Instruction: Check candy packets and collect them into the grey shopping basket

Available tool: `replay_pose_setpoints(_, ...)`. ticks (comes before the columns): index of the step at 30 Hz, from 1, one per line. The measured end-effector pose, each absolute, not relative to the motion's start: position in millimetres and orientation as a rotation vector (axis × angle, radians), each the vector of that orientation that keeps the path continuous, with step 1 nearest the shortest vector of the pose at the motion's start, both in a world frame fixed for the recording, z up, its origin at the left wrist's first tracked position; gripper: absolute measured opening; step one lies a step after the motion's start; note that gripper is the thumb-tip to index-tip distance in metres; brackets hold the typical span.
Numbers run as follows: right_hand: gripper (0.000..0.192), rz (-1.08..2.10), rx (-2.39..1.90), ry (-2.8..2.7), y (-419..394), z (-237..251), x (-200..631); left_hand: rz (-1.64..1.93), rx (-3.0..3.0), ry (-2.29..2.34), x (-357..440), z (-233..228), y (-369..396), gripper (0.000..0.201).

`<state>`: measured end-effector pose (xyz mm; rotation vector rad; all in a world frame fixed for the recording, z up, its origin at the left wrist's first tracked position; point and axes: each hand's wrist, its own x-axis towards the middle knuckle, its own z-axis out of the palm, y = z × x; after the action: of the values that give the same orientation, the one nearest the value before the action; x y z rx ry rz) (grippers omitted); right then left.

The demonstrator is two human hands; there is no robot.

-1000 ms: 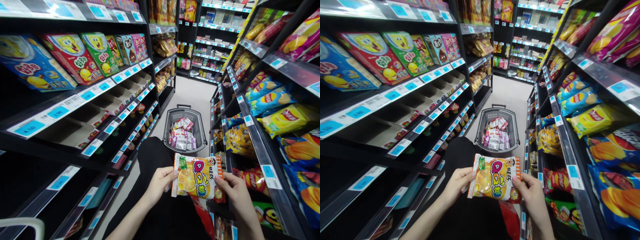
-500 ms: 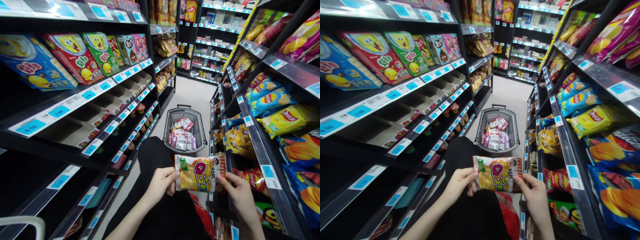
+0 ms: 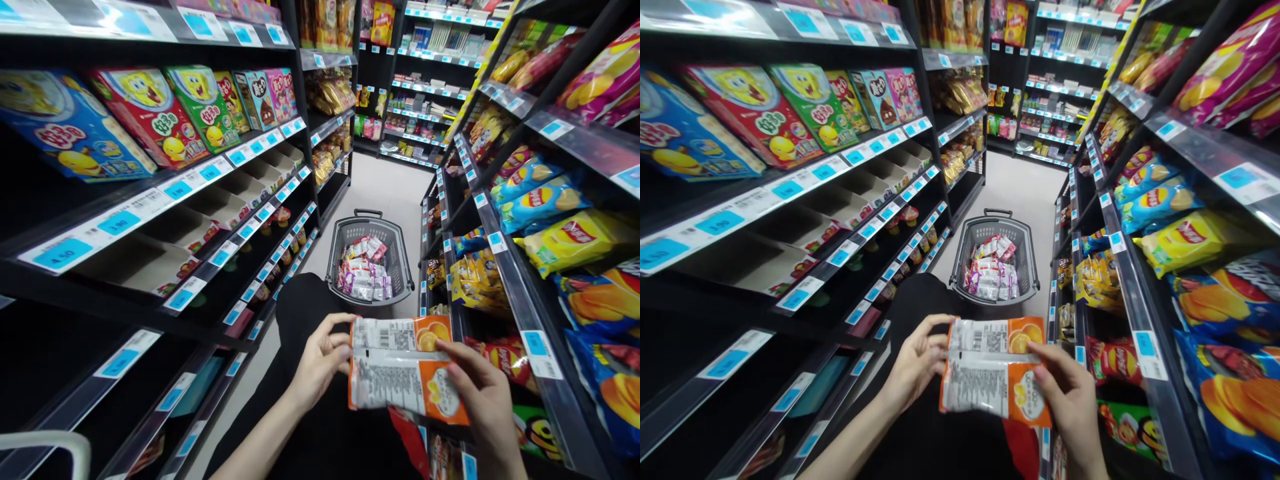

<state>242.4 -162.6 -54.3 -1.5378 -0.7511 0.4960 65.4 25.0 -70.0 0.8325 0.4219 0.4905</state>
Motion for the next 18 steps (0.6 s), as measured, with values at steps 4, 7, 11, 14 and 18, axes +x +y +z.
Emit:
replay_pose_setpoints(4, 0.022, 0.768, -1.5, -0.699, -150.7, -38.8, 239.9, 0.243, 0.909, 0.35, 63.1, -67.0, 26.7, 0.07)
replay_pose_setpoints(7, 0.02, 1.044, -1.48, -0.869, -135.3, -22.4, 238.8, -0.048, 0.99, 0.219, 62.4, -59.8, 22.5, 0.065)
replay_pose_setpoints(11, 0.023, 1.085, -1.469, -1.008, -117.9, -15.7, 245.0, -0.165, 1.095, 0.174, 65.9, -56.1, 8.6, 0.045)
replay_pose_setpoints(14, 0.028, 0.636, -1.465, -0.697, -119.3, -28.0, 252.6, 0.038, 0.927, 0.328, 69.8, -58.2, 1.8, 0.045)
replay_pose_setpoints(18, 0.045, 0.424, -1.39, -0.543, -128.9, -52.7, 237.4, 0.442, 0.601, 0.601, 75.3, -56.9, -1.2, 0.045)
